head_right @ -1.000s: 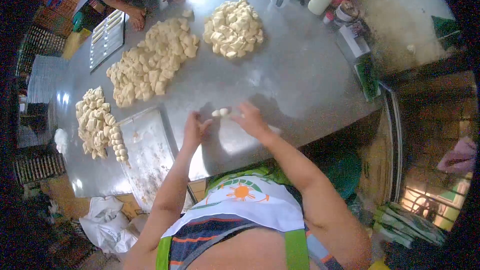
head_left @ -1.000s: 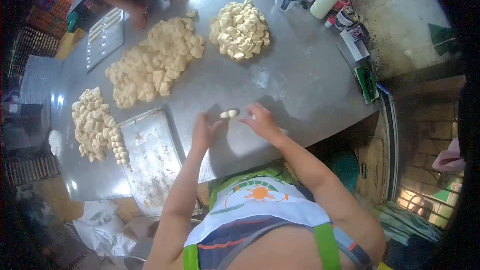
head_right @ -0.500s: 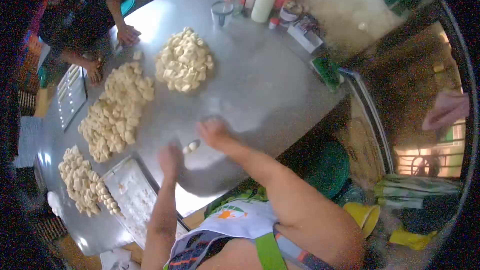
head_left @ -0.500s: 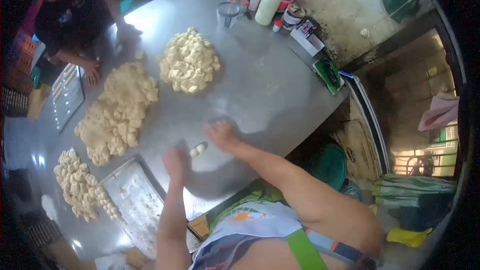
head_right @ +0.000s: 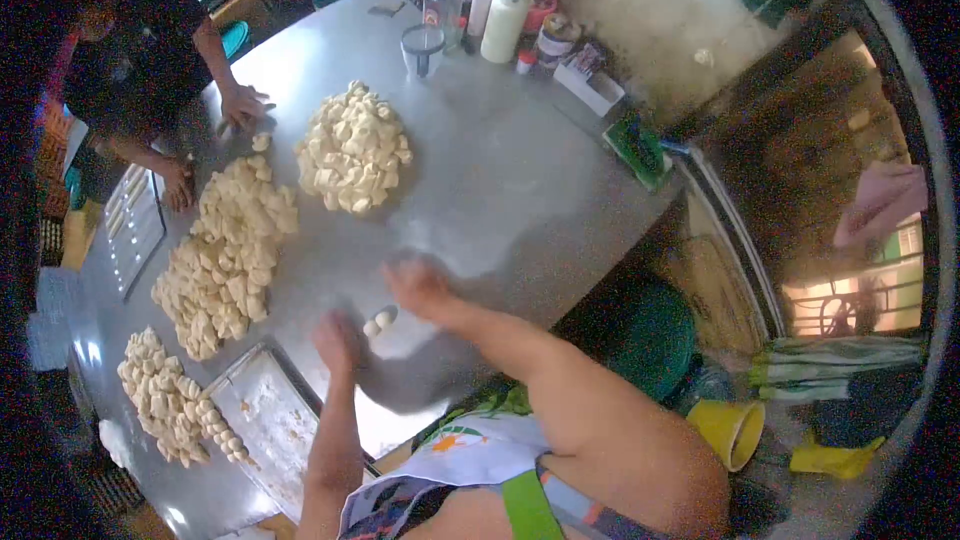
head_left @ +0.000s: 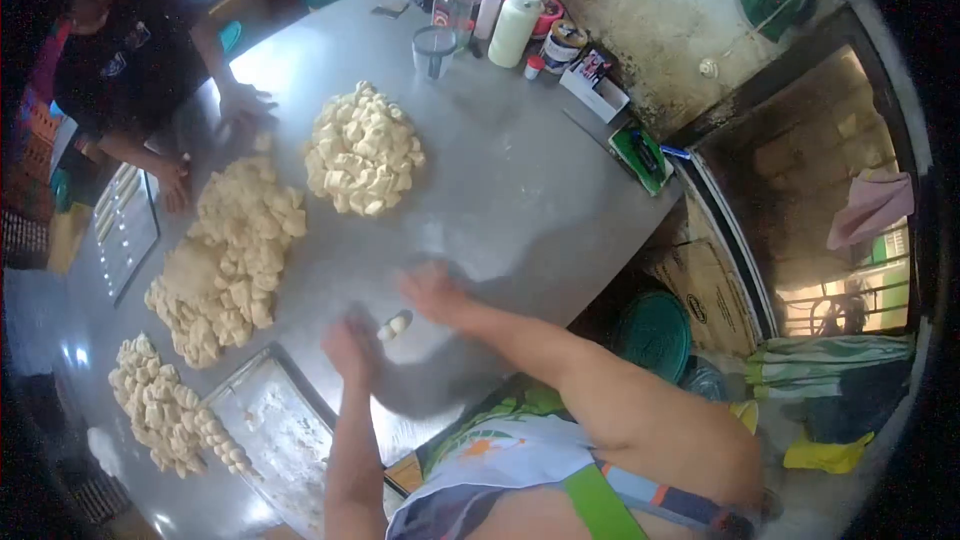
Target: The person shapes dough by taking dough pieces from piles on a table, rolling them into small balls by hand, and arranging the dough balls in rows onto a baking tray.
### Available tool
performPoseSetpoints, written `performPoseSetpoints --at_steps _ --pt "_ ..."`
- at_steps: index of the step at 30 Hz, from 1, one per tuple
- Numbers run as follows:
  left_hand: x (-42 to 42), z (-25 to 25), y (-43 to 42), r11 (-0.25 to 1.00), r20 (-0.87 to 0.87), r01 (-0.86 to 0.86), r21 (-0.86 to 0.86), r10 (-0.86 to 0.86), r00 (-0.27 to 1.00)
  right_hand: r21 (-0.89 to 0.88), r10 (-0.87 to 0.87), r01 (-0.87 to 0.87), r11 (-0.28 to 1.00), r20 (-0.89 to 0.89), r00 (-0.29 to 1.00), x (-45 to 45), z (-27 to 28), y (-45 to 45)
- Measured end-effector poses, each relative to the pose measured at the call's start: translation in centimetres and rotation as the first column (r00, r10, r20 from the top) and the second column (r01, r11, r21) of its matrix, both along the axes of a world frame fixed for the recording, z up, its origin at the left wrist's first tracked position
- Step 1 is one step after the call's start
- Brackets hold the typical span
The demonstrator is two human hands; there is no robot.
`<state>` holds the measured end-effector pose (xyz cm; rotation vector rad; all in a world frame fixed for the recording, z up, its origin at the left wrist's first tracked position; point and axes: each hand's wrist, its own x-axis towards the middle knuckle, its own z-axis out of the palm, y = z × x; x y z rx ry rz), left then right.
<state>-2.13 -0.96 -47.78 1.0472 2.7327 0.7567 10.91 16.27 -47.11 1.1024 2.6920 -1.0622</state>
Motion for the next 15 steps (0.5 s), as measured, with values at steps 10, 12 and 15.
performPoseSetpoints --at_steps 10,12,15 --pt "-2.8 -2.5 -4.0 0.993 -0.290 0.049 0.106 -0.016 0.957 0.415 0.222 -0.090 0.905 -0.282 0.933 3.4 -3.9 4.7" --pt "-5.1 -4.6 -0.3 0.992 -0.075 -0.119 0.036 0.122 0.990 0.284 0.148 -0.068 0.956 -0.272 0.951 -0.2 -1.8 3.4" --pt "-2.0 -2.7 0.1 0.994 -0.038 0.088 -0.061 -0.091 0.995 -0.046 -0.222 0.218 0.975 -0.162 0.961 -1.1 0.0 1.1"
